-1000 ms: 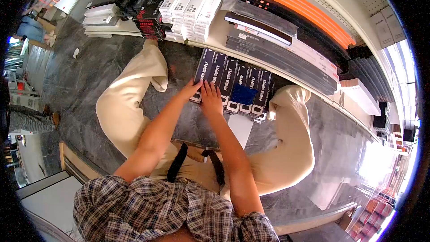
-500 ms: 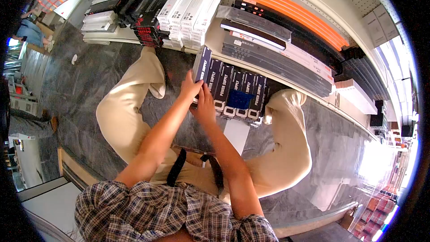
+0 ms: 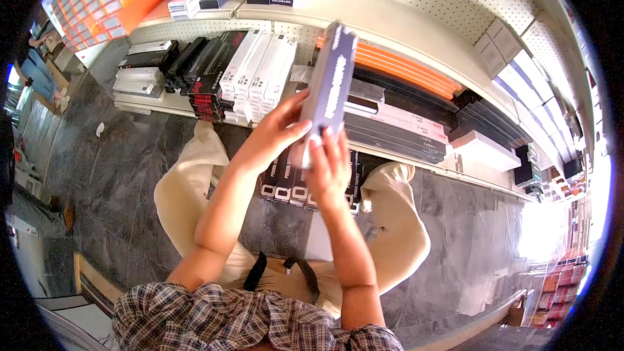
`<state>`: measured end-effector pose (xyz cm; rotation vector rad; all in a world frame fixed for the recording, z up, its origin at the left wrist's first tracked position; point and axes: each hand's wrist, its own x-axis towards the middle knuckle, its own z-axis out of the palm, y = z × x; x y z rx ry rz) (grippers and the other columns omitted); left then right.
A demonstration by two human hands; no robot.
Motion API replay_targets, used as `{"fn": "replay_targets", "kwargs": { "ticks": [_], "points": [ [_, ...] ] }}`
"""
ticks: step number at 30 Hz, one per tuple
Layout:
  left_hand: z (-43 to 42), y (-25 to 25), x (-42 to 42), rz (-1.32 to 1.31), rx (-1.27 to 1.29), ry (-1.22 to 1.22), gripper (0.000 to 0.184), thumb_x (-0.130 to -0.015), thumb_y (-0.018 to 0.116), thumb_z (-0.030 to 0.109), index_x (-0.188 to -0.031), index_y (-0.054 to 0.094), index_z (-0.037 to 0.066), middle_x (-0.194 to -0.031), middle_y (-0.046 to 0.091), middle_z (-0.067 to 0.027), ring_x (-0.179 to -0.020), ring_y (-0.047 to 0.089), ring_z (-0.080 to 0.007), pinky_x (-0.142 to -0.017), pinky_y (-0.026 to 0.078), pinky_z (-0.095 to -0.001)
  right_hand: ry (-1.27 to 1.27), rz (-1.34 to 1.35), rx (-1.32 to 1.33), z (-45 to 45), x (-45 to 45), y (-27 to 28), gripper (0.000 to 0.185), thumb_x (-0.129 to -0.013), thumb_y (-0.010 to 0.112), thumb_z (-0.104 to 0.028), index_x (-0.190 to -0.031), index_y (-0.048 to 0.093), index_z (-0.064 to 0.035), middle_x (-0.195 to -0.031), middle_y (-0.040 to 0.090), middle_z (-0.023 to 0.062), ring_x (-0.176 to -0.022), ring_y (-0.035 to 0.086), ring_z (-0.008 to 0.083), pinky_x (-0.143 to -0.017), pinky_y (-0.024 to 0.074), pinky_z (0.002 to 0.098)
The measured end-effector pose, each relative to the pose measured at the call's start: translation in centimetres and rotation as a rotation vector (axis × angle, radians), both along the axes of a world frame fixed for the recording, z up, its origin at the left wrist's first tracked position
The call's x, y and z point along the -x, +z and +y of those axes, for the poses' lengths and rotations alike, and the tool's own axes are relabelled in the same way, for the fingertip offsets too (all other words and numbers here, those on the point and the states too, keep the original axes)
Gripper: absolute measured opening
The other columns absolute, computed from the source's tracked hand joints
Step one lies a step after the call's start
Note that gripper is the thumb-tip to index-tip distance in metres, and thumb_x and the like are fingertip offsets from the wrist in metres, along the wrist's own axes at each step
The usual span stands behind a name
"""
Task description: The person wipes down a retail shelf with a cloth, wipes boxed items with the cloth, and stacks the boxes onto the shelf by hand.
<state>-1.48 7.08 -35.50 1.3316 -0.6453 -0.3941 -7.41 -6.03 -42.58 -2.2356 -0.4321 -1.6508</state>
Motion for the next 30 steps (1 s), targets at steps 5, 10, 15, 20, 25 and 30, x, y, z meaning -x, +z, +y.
{"fn": "replay_targets", "kwargs": {
  "ticks": [5,10,15,20,25,30],
  "points": [
    [-2.2,0.8,-5.1,-0.158,0.021,0.223,0.060,-0.089,0.053,0.037,-0.138,0.032,0.010,-0.138,0.036,-0.0186,-0.127,0.036,-0.0285,-0.104,0.031,-0.0397,-0.087,0.069,0.094,-4.4,-6.3,9.5,0.069,-0.055,0.074,0.003,-0.120,0.051,-0.0071,-0.126,0.051,0.0135,-0.111,0.053,0.0345,-0.092,0.0465,0.0414],
    [0.8,0.3,-11.0,-0.880,-0.149,0.721,0.053,-0.077,0.059,0.006,-0.127,0.041,0.003,-0.128,0.042,-0.0185,-0.121,0.038,-0.0347,-0.104,0.028,-0.0408,-0.051,0.433,0.072,-6.8,-17.7,16.0,0.067,-0.064,0.070,-0.006,-0.125,0.047,-0.0232,-0.125,0.052,0.0022,-0.099,0.059,0.0285,-0.084,0.0501,0.0362],
    [3.3,2.0,-15.2,-1.091,-0.451,0.862,0.063,-0.076,0.061,0.010,-0.133,0.033,0.006,-0.133,0.038,-0.0177,-0.126,0.033,-0.0344,-0.104,0.022,-0.0516,-0.039,0.666,0.250,-6.7,-25.6,15.9,0.059,-0.072,0.070,-0.015,-0.126,0.046,-0.0198,-0.129,0.048,0.0064,-0.108,0.054,0.0302,-0.087,0.0475,0.0389],
    [3.5,2.4,-18.7,-1.113,-0.691,0.852,0.062,-0.082,0.059,0.024,-0.135,0.032,0.009,-0.136,0.038,-0.0144,-0.130,0.030,-0.0301,-0.106,0.015,-0.0558,0.210,0.644,0.009,-7.8,-30.4,13.5,0.050,-0.078,0.067,-0.035,-0.122,0.053,-0.0147,-0.135,0.041,0.0159,-0.119,0.045,0.0328,-0.098,0.0390,0.0362],
    [1.4,2.8,-19.9,-1.149,-0.858,0.804,0.060,-0.087,0.051,0.041,-0.136,0.034,0.012,-0.135,0.042,-0.0141,-0.131,0.031,-0.0281,-0.106,0.012,-0.0567,0.102,0.628,-0.095,-7.1,-29.5,13.6,0.042,-0.078,0.068,-0.031,-0.114,0.059,-0.0123,-0.122,0.052,0.0142,-0.108,0.053,0.0308,-0.091,0.0430,0.0363],
    [-0.8,3.0,-20.0,-1.159,-1.050,0.771,0.059,-0.090,0.041,0.050,-0.139,0.032,0.017,-0.141,0.035,-0.0124,-0.134,0.026,-0.0242,-0.108,0.009,-0.0547,0.170,0.683,-0.121,-7.3,-30.0,14.2,0.036,-0.078,0.068,-0.027,-0.109,0.060,-0.0117,-0.104,0.060,0.0130,-0.095,0.057,0.0315,-0.083,0.0458,0.0361]
  ]
}}
